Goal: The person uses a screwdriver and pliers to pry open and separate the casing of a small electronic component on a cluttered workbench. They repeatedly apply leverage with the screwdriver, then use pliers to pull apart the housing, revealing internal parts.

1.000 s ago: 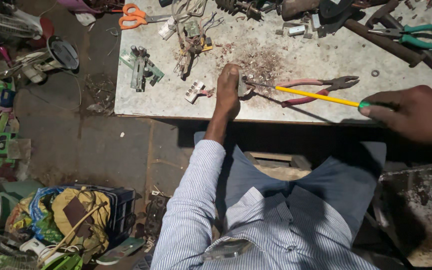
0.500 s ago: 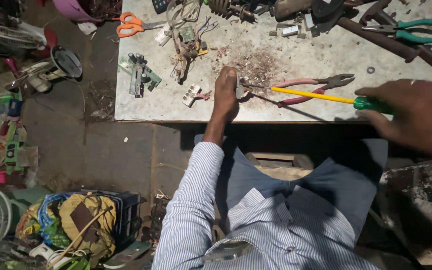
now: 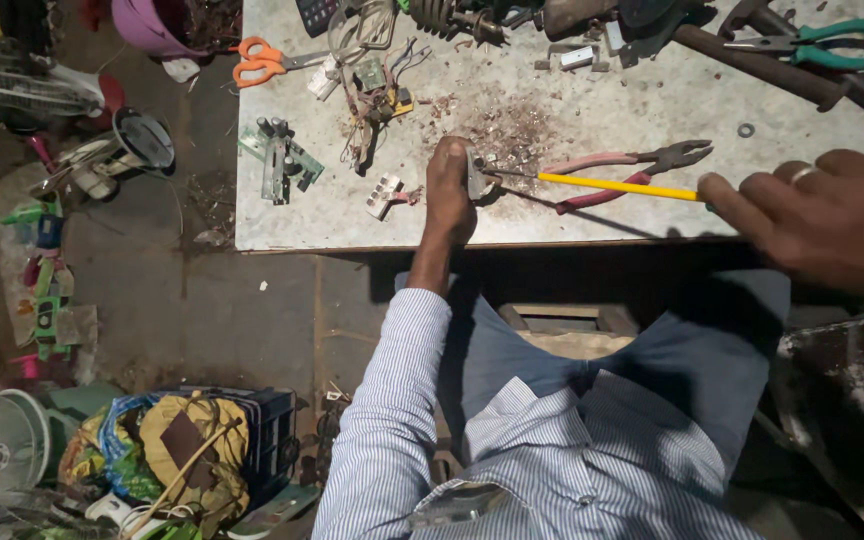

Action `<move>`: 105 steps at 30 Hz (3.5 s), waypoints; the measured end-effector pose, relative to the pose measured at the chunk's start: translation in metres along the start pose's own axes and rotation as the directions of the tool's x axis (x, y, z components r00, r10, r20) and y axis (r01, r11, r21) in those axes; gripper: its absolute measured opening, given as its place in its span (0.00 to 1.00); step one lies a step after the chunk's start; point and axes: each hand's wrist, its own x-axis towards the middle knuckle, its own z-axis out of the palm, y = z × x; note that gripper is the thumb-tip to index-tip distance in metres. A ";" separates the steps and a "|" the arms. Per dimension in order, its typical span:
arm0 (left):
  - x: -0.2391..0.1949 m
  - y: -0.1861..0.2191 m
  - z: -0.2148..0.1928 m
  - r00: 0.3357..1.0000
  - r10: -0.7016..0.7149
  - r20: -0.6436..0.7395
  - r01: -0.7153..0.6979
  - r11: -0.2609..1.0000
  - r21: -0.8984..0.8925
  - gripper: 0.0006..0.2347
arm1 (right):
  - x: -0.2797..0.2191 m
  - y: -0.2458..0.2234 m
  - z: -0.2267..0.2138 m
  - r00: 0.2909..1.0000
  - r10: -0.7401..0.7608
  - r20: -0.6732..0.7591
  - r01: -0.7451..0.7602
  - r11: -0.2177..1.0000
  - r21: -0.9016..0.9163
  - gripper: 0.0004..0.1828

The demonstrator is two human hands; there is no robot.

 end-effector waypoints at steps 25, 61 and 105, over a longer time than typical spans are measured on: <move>0.003 -0.003 -0.001 0.998 -0.049 -0.042 0.044 0.994 -0.100 0.14 | 0.011 0.016 -0.016 0.969 -0.131 -0.209 0.129 0.991 -0.021 0.34; -0.006 0.004 -0.001 0.999 -0.040 0.015 0.042 0.994 -0.106 0.18 | 0.020 -0.002 0.003 0.540 0.085 0.838 -0.814 -0.202 0.545 0.22; -0.008 0.010 0.002 0.996 0.072 0.044 -0.078 0.986 0.145 0.14 | -0.012 -0.060 -0.031 0.931 0.363 0.052 -0.321 0.741 0.590 0.27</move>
